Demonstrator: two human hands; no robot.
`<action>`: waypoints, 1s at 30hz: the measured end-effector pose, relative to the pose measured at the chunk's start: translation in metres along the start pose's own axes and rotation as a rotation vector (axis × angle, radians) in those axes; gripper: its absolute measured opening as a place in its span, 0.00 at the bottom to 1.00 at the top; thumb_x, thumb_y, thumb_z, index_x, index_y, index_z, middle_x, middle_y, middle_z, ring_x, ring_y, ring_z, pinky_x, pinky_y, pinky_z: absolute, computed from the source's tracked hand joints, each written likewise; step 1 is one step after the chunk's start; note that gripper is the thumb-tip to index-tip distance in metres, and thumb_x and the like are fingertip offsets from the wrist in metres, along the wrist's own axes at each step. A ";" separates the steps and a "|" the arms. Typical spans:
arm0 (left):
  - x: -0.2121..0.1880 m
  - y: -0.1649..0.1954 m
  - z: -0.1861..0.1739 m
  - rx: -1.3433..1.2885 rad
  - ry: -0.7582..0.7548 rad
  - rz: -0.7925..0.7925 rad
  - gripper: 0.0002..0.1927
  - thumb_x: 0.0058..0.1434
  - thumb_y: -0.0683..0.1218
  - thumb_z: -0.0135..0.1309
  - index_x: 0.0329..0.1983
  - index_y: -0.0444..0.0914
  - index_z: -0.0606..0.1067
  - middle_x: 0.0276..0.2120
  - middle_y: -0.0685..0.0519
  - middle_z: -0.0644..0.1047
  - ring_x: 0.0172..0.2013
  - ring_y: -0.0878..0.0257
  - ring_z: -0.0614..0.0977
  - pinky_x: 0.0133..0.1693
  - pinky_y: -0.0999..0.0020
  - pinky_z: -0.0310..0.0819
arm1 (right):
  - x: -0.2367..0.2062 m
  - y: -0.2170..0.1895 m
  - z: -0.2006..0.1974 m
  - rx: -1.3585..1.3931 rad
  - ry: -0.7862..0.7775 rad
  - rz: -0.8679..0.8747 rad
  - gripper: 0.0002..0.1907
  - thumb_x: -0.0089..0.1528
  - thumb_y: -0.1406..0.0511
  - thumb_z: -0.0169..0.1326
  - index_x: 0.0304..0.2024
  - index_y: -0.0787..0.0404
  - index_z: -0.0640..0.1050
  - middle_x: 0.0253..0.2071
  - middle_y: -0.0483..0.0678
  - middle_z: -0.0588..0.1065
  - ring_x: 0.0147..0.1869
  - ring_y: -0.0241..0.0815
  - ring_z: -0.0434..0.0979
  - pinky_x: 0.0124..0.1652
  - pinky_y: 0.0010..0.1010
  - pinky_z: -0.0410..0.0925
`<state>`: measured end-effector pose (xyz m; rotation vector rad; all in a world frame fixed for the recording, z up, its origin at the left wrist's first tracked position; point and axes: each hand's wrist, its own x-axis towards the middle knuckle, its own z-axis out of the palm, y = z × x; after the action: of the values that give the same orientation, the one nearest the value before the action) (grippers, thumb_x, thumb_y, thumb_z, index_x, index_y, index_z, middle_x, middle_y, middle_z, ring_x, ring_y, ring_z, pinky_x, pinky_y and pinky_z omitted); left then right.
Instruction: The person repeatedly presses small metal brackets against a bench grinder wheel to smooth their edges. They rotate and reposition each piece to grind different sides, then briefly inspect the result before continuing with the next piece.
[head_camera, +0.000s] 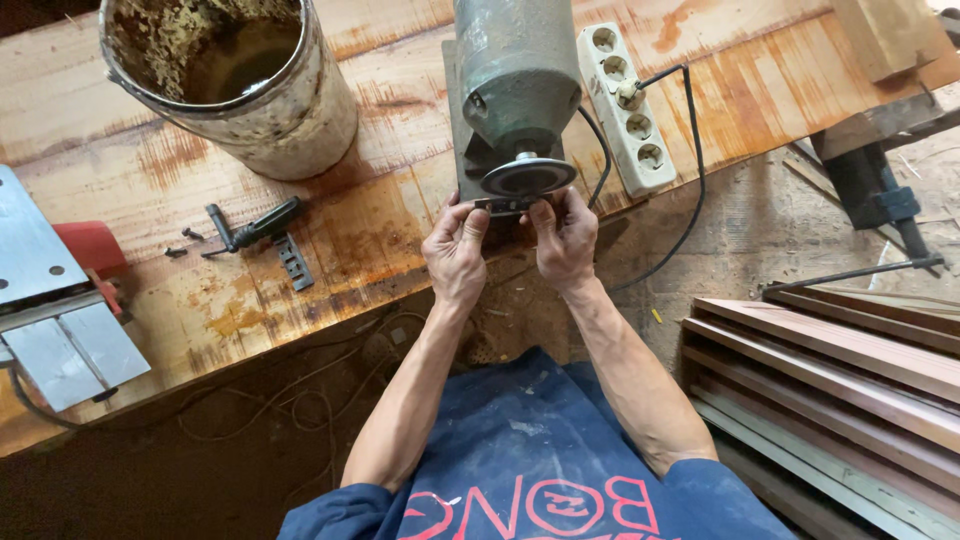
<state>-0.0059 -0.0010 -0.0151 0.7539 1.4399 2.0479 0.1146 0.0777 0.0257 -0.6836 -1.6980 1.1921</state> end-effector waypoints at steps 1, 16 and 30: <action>0.000 0.000 0.000 -0.003 -0.001 -0.003 0.14 0.67 0.52 0.60 0.45 0.36 0.82 0.43 0.53 0.83 0.67 0.54 0.71 0.68 0.54 0.61 | 0.000 0.000 0.000 0.002 -0.003 0.002 0.15 0.72 0.58 0.54 0.43 0.65 0.74 0.34 0.42 0.76 0.37 0.31 0.75 0.39 0.22 0.69; 0.002 0.001 -0.005 -0.082 0.023 -0.042 0.14 0.68 0.50 0.59 0.46 0.34 0.81 0.55 0.43 0.80 0.69 0.52 0.70 0.67 0.60 0.63 | 0.003 -0.003 0.004 -0.104 -0.008 -0.010 0.16 0.70 0.58 0.56 0.37 0.64 0.73 0.30 0.44 0.76 0.33 0.30 0.74 0.32 0.22 0.67; -0.003 0.010 -0.006 -0.143 -0.009 0.030 0.12 0.70 0.48 0.59 0.49 0.34 0.80 0.54 0.45 0.80 0.71 0.49 0.69 0.71 0.54 0.59 | -0.005 -0.001 0.005 -0.041 -0.008 -0.079 0.08 0.70 0.66 0.56 0.43 0.66 0.74 0.33 0.43 0.75 0.36 0.30 0.73 0.38 0.22 0.69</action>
<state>-0.0090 -0.0105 -0.0076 0.7284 1.2688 2.1417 0.1122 0.0707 0.0245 -0.6321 -1.7440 1.1090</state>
